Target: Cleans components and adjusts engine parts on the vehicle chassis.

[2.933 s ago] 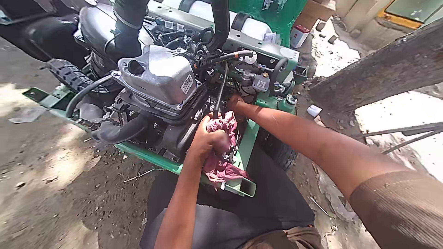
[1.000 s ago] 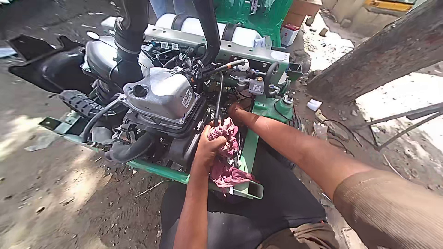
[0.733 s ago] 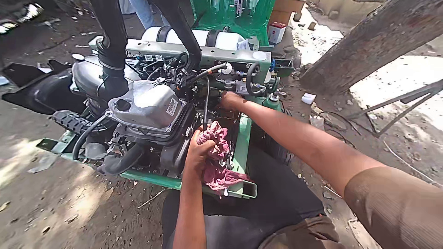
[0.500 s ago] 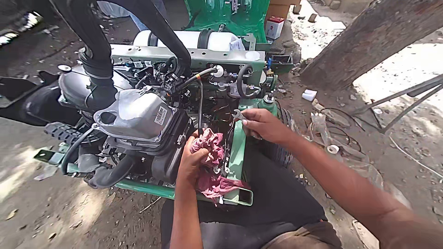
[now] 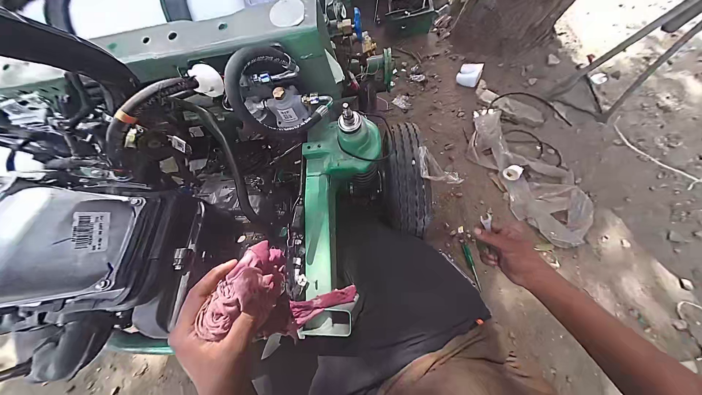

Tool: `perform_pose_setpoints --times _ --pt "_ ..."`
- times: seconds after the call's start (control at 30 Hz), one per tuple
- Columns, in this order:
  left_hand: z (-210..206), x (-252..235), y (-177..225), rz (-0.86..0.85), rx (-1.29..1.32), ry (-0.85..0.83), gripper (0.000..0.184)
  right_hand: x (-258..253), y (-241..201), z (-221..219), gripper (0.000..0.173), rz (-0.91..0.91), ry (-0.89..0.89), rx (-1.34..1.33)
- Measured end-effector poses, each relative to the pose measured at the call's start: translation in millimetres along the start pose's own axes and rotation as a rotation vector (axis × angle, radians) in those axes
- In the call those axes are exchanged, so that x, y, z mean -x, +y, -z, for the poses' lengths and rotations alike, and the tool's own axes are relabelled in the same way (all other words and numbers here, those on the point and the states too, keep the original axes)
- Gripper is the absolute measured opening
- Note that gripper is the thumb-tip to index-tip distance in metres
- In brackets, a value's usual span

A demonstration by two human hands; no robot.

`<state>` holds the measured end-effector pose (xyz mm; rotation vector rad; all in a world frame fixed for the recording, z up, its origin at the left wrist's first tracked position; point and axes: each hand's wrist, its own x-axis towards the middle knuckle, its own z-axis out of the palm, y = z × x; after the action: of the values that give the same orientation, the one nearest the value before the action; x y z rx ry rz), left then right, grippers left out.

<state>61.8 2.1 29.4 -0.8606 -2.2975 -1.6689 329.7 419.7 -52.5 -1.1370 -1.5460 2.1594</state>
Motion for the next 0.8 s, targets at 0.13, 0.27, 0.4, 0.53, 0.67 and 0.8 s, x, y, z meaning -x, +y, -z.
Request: perform_pose_setpoints --times 0.13,0.27,0.4,0.53,0.67,0.8 --pt "1 10 0 0.002 -0.392 -0.032 0.059 -10 -17 -69 0.020 0.491 -0.236 0.457" --pt "-21 31 -34 0.106 -0.510 -0.046 0.053 -34 -74 -226 0.031 1.037 -0.431 0.914" --pt "-25 40 -48 0.304 -0.574 -0.012 0.054 -77 -124 -375 0.027 0.917 -0.575 1.389" --pt "-33 42 -42 0.356 -0.690 0.013 0.050 -134 -129 -443 0.019 0.901 -0.640 1.515" --pt "-35 44 -42 0.399 -0.712 -0.009 0.049 -162 -127 -457 0.027 0.912 -0.720 1.527" --pt "-34 47 -42 0.420 -0.728 -0.008 0.049 -170 -123 -460 0.028 0.924 -0.718 1.574"
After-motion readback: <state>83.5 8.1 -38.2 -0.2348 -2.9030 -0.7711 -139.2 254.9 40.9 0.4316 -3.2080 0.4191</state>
